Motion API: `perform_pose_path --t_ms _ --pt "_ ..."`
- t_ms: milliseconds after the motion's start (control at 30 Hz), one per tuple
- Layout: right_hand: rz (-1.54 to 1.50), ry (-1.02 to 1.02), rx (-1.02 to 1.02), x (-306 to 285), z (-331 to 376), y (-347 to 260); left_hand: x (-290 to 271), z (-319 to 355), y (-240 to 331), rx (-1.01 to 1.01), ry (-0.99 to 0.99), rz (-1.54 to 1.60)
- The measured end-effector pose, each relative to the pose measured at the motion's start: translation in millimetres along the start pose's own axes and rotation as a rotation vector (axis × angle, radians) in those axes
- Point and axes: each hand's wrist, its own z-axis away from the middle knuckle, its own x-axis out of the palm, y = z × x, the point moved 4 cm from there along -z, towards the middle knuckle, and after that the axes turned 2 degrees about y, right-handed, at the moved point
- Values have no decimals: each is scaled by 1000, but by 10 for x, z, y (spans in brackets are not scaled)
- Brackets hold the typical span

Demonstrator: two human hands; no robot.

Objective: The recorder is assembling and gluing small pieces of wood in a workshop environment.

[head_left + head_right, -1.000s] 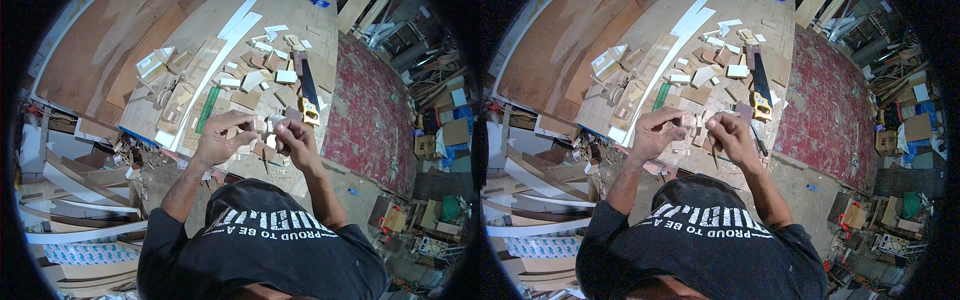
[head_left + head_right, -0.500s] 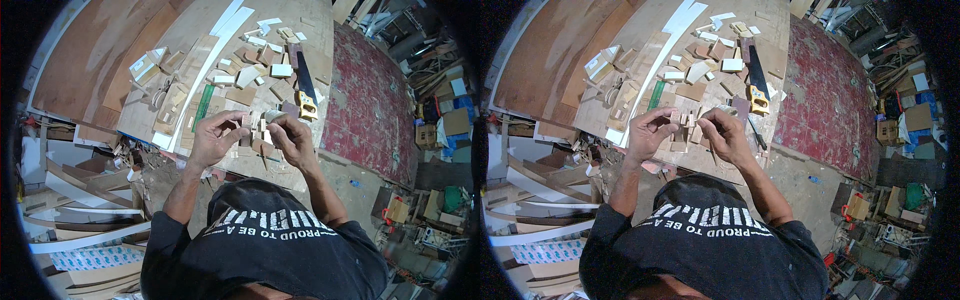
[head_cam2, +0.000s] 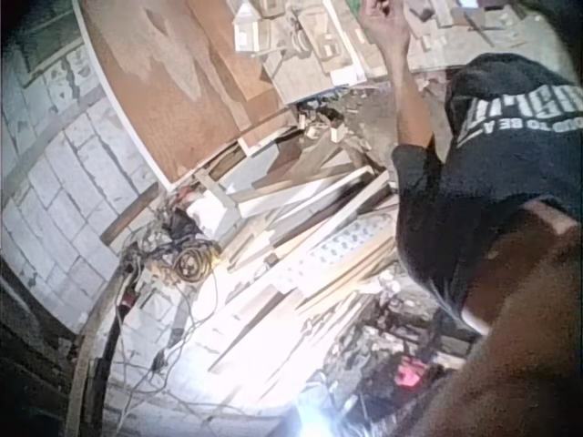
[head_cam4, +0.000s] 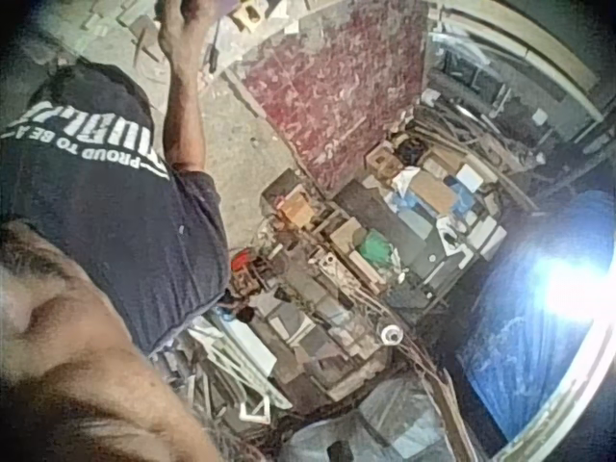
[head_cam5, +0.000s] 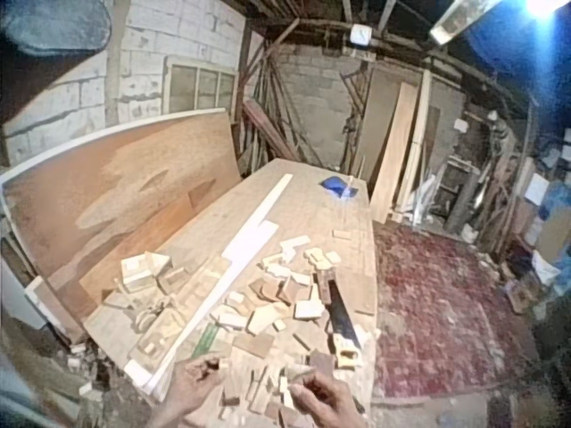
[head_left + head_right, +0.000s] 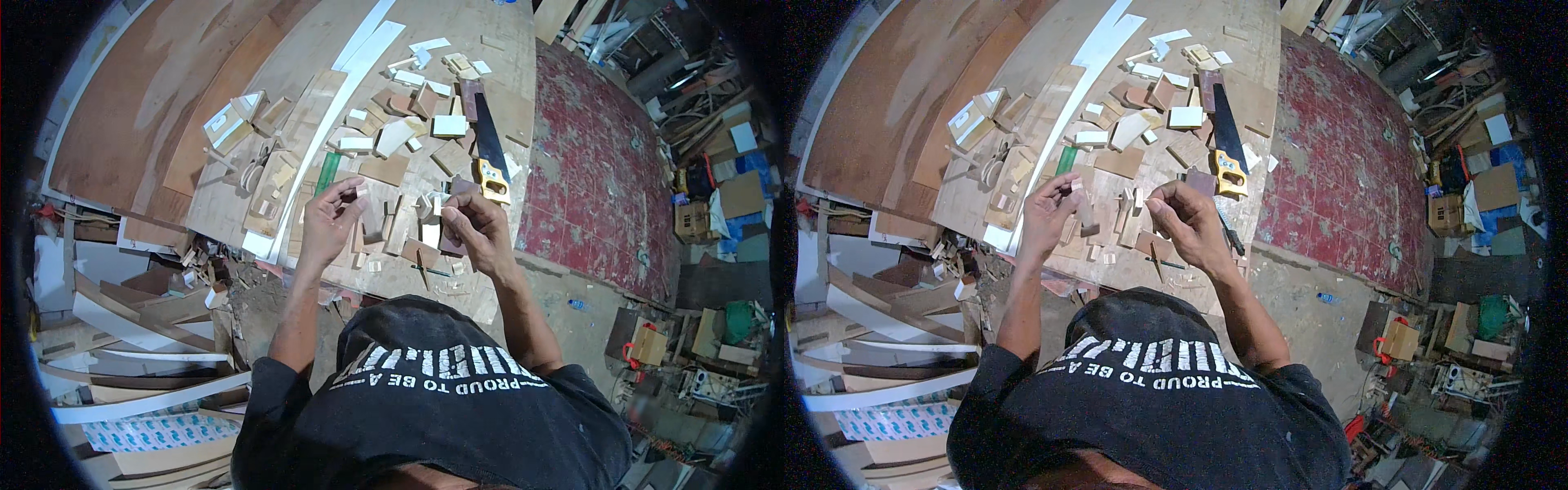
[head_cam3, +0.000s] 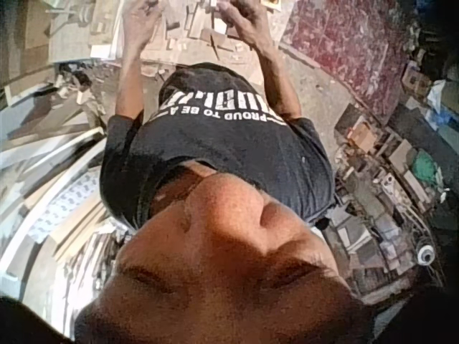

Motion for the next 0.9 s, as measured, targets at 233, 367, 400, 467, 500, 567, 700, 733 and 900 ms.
perform_pose_path --t_ms 233,367,400,467,500,567,700,733,900 --pt "-121 63 115 -65 -11 275 -76 -476 -1320 -93 -37 -892" --pt "-159 93 188 -158 0 337 -83 -752 -1921 -20 -104 -975" --pt "-159 107 190 -169 -9 373 -109 -800 -2003 -92 -137 -1038" --pt "-113 130 199 -219 -15 404 18 -848 -1994 -160 -203 -1089" --pt "-69 130 200 -232 -28 411 55 -856 -1909 -51 -150 -940" --pt "-50 148 193 -279 -32 390 275 -807 -1338 23 -240 -513" --pt "37 31 213 -262 -98 353 758 -374 181 227 -551 -243" --pt "96 5 204 -233 -110 306 824 -315 395 431 -563 -316" --pt "213 -219 118 -178 -134 54 790 -244 560 605 -553 -364"
